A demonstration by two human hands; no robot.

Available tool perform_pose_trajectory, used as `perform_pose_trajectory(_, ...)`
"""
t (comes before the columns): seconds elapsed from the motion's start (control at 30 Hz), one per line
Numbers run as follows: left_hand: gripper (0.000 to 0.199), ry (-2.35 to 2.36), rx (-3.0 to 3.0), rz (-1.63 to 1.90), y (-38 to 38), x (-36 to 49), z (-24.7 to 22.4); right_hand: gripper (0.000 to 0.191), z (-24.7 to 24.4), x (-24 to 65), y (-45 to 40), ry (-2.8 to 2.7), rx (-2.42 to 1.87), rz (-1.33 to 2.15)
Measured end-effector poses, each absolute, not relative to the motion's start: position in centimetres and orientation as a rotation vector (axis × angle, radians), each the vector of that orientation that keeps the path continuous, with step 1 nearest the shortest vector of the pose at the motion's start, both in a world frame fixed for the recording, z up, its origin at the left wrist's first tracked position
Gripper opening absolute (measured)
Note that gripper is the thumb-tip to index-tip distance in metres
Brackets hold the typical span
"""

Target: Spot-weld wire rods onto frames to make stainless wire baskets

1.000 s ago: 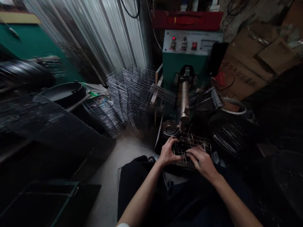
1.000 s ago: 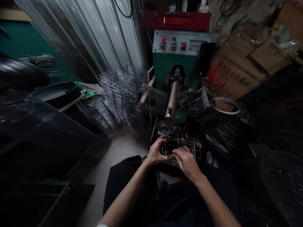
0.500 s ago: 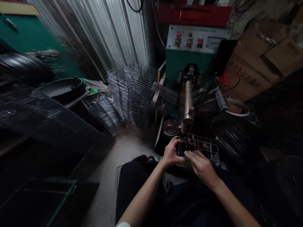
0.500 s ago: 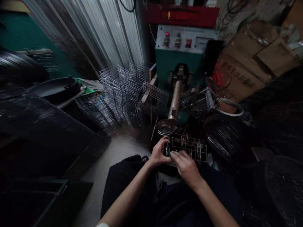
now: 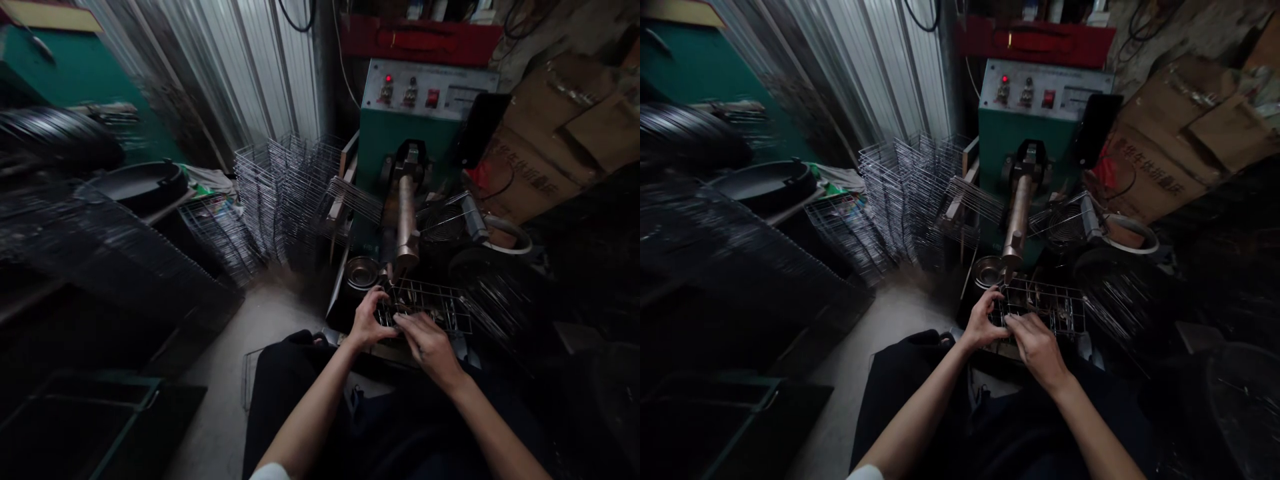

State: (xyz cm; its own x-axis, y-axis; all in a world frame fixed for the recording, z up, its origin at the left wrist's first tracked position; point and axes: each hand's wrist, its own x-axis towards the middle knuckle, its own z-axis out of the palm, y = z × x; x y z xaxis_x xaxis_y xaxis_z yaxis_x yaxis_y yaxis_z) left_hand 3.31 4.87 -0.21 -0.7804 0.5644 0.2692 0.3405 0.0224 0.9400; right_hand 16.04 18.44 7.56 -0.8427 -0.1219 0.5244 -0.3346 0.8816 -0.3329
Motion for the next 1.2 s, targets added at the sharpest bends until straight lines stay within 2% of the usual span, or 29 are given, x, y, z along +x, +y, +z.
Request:
perform_pose_trajectory(0.6, 0.069, 2.220, 0.987, 1.848, 4.9, 2.3, 0.0, 0.042, 7.2, 14.6, 18.7, -2.541, 0.313, 0.641)
perform_pose_trajectory(0.87, 0.062, 2.221, 1.007, 1.830, 5.7, -0.7, 1.8, 0.015, 7.2, 11.2, 19.3, -2.506, 0.120, 0.715)
perform_pose_trajectory(1.2, 0.061, 2.365, 0.976, 1.755, 5.8, -1.7, 3.2, 0.008, 7.8, 10.2, 20.1, -2.417, 0.026, 0.589)
